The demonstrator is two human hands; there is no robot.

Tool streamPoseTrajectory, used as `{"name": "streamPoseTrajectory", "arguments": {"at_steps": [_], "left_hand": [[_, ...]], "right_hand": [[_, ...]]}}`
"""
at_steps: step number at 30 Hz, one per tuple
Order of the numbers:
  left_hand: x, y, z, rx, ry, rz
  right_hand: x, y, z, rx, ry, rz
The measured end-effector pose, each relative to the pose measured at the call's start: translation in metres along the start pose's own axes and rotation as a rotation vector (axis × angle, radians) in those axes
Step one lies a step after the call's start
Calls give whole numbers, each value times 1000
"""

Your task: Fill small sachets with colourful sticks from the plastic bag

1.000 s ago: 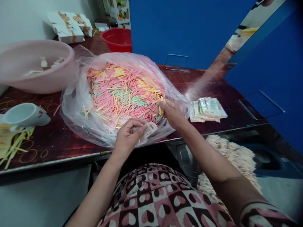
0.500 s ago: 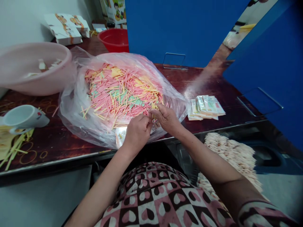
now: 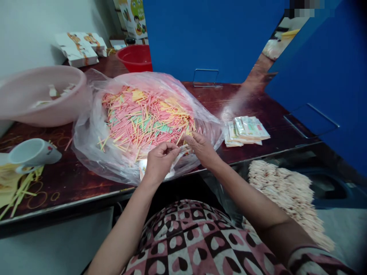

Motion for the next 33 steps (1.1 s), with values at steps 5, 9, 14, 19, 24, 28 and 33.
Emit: {"name": "streamPoseTrajectory", "arguments": {"at_steps": [5,9,14,19,24,28,33], "left_hand": [[-1,0,-2,39,75,57],[1,-4,0,71,107,53],[1,-6,3,15,121,44],[0,-7,2,-322,-4,-70],[0,-6,1,-463,-118,-128],[0,-8,1,-474,-133,-148],[2,-11,2,-440,-78,-151]], "right_hand": [[-3,13,6,161,121,11],[-3,18,8,262,191,122],[0,21,0,310,155,78],[10,10,2,553,104,-161],[4,6,14,613,254,-130],[-6,6,22,463,282,-118],[-15,4,30,115,-63,-61]]}}
Point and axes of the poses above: each hand's wrist, its own x-axis towards the middle knuckle, its own y-axis out of the palm, z = x × y, the point moved 1 cm from there along x, towards the middle knuckle, and after that the axes turned 11 degrees about -z, right-handed, at the moved point
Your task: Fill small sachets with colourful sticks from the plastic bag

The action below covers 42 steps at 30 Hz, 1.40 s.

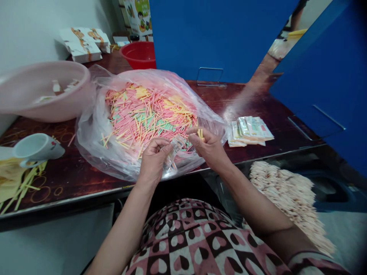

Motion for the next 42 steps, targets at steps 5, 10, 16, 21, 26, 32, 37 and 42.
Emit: {"name": "streamPoseTrajectory", "arguments": {"at_steps": [5,10,16,21,26,32,37,42], "left_hand": [[0,-2,0,141,181,55],[-1,-7,-2,210,262,60],[-5,2,-2,-42,-37,5],[-11,9,-5,-143,-164,24],[-14,11,-9,-193,-213,44],[-14,9,-7,-213,-228,67],[-15,8,-2,-162,-192,83],[-17,9,-3,-173,-233,100]], "right_hand": [[-5,5,-6,-319,-197,169],[-2,-2,-7,-350,-188,233],[14,-4,16,227,-11,-56],[15,23,34,426,-123,-159],[7,41,28,389,-200,-145],[3,46,12,344,-169,-74],[5,44,19,308,-149,-95],[5,44,20,279,-146,-107]]}}
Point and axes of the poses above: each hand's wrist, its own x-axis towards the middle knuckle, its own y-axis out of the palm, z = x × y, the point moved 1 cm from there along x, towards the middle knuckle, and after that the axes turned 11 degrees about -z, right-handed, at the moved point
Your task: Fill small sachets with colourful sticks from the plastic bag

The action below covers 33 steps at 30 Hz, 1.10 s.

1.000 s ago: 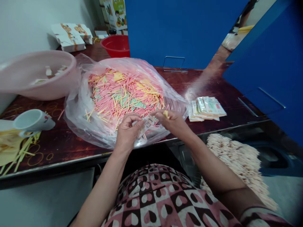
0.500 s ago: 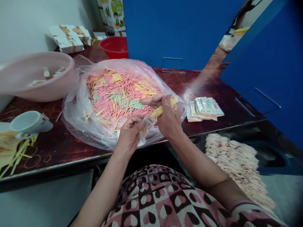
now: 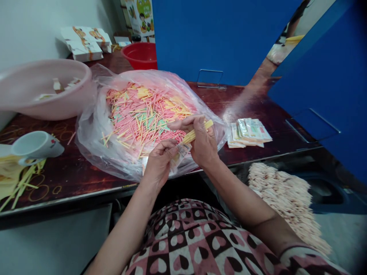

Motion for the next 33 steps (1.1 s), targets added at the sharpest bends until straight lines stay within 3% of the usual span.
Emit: {"name": "streamPoseTrajectory", "arguments": {"at_steps": [7,15,22,33], "left_hand": [[0,2,0,-36,-30,5],[0,1,-1,-13,-63,-10],[3,-1,2,-19,-19,-18],[1,0,2,-46,-43,-44]], "right_hand": [[-6,-2,-8,-117,43,-43],[-10,-8,-15,-140,6,98],[-15,-10,-5,-90,-54,-24],[-17,-10,-8,-22,-51,-56]]}}
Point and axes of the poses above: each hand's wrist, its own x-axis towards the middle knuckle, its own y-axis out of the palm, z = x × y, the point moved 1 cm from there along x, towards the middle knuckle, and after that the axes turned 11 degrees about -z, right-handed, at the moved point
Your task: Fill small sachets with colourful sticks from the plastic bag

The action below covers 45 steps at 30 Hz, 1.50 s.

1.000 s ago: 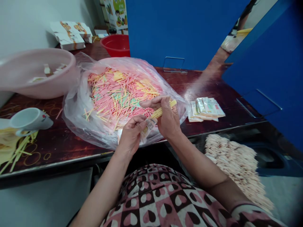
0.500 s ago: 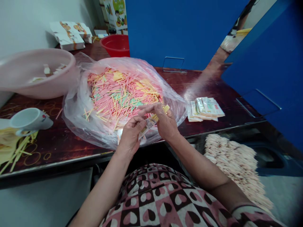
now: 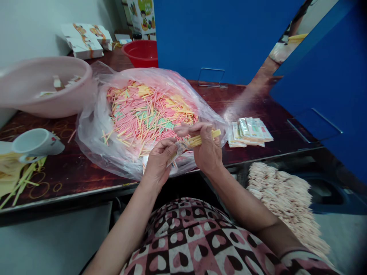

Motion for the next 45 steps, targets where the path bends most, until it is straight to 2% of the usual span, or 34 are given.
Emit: {"name": "streamPoseTrajectory", "arguments": {"at_steps": [4,11,18,22,25,28,34,38,40,42,45], "left_hand": [[1,-2,1,-6,2,-1],[-2,3,4,-1,-9,-6],[-2,3,6,-19,32,15],[-5,4,6,-50,-93,64],[-9,6,7,-48,-212,103],[-11,7,6,-57,-249,100],[-10,8,0,-91,-184,76],[-9,10,-1,-91,-115,63],[-8,9,-1,-67,-78,47],[-6,7,-2,-47,-40,19],[-3,5,-4,-45,35,-15]], "right_hand": [[-2,-2,2,44,-6,5],[-7,3,1,-153,23,-30],[-4,6,-10,-66,61,53],[-1,2,-12,-121,188,7],[-3,3,-10,-131,204,23],[-4,4,-9,-119,205,45],[-1,1,-9,-17,242,87],[6,-1,-8,-99,289,288],[10,-3,-6,-117,326,338],[12,-5,-2,-90,293,318],[12,-9,2,-199,122,328]]}}
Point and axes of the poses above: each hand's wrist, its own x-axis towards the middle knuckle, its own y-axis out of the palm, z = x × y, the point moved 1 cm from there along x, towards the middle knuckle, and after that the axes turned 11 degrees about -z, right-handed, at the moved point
